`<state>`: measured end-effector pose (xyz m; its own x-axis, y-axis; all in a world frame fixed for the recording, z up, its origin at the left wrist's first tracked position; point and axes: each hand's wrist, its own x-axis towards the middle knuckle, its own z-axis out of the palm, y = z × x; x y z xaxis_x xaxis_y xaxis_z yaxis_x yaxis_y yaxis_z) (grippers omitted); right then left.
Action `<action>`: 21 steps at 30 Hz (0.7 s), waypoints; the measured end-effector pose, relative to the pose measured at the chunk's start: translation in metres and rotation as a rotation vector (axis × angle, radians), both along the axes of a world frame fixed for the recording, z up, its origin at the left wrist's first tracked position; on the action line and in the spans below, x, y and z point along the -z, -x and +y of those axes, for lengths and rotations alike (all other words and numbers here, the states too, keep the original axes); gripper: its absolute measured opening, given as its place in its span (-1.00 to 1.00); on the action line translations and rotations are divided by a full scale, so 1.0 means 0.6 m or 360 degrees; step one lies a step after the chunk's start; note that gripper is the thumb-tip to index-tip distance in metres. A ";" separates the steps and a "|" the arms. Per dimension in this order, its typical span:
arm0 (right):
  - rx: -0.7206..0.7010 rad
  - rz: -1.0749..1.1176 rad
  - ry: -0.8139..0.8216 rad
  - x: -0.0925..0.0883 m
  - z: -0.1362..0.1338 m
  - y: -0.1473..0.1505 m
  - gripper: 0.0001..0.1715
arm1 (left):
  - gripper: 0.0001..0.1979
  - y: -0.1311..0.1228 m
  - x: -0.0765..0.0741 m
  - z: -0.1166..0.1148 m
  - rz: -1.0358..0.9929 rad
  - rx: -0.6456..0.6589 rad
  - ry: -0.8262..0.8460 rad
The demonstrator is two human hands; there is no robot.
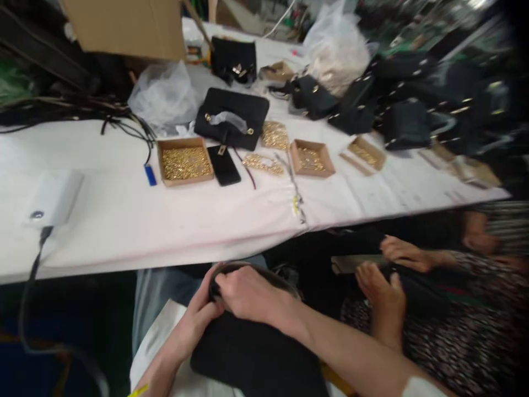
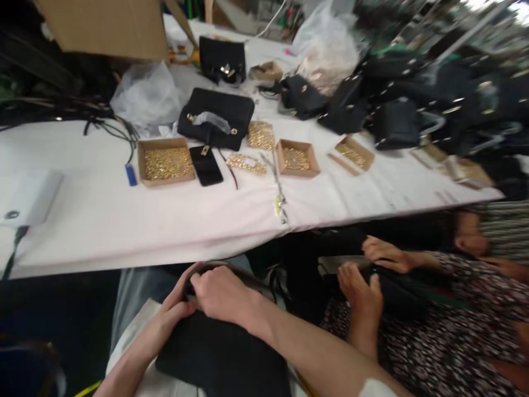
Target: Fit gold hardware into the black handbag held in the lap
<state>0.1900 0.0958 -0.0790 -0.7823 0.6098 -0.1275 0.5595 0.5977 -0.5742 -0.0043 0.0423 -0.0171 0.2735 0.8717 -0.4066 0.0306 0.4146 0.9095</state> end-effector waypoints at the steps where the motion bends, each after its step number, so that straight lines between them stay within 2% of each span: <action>1: -0.0072 -0.0028 -0.0031 -0.017 0.000 0.011 -0.70 | -0.06 0.003 0.001 -0.005 -0.0011 -0.0020 0.0050; 4: -0.0204 -0.0072 -0.0105 -0.061 0.018 0.007 -0.72 | -0.12 0.000 -0.003 -0.005 0.0050 -0.0023 0.0181; 7: -0.0220 -0.0072 -0.0087 -0.084 0.038 -0.006 -0.72 | -0.19 -0.003 -0.005 -0.001 0.0153 0.0046 0.0194; 11: -0.0201 -0.0068 -0.0012 -0.087 0.042 -0.005 -0.62 | -0.32 0.000 0.003 -0.014 0.0540 0.0090 0.0082; 14: -0.0168 -0.0026 -0.0032 -0.084 0.037 -0.002 -0.59 | -0.34 0.005 0.003 -0.035 0.0884 -0.0063 -0.0023; 16: -0.0150 -0.0005 -0.0051 -0.084 0.035 0.000 -0.62 | -0.32 0.006 -0.003 -0.050 0.0976 -0.0204 -0.0021; 18: -0.0147 -0.0020 -0.0049 -0.086 0.035 0.001 -0.66 | -0.34 0.004 -0.011 -0.063 0.1023 -0.0260 -0.0073; 21: -0.0171 -0.0076 -0.0053 -0.092 0.033 0.004 -0.68 | -0.46 -0.002 -0.022 -0.073 0.1217 -0.0150 -0.0378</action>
<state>0.1878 0.1158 -0.0236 -0.8368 0.5274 -0.1471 0.5175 0.6740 -0.5271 -0.0029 -0.0015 -0.0042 -0.0843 0.9640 -0.2523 0.6548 0.2445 0.7152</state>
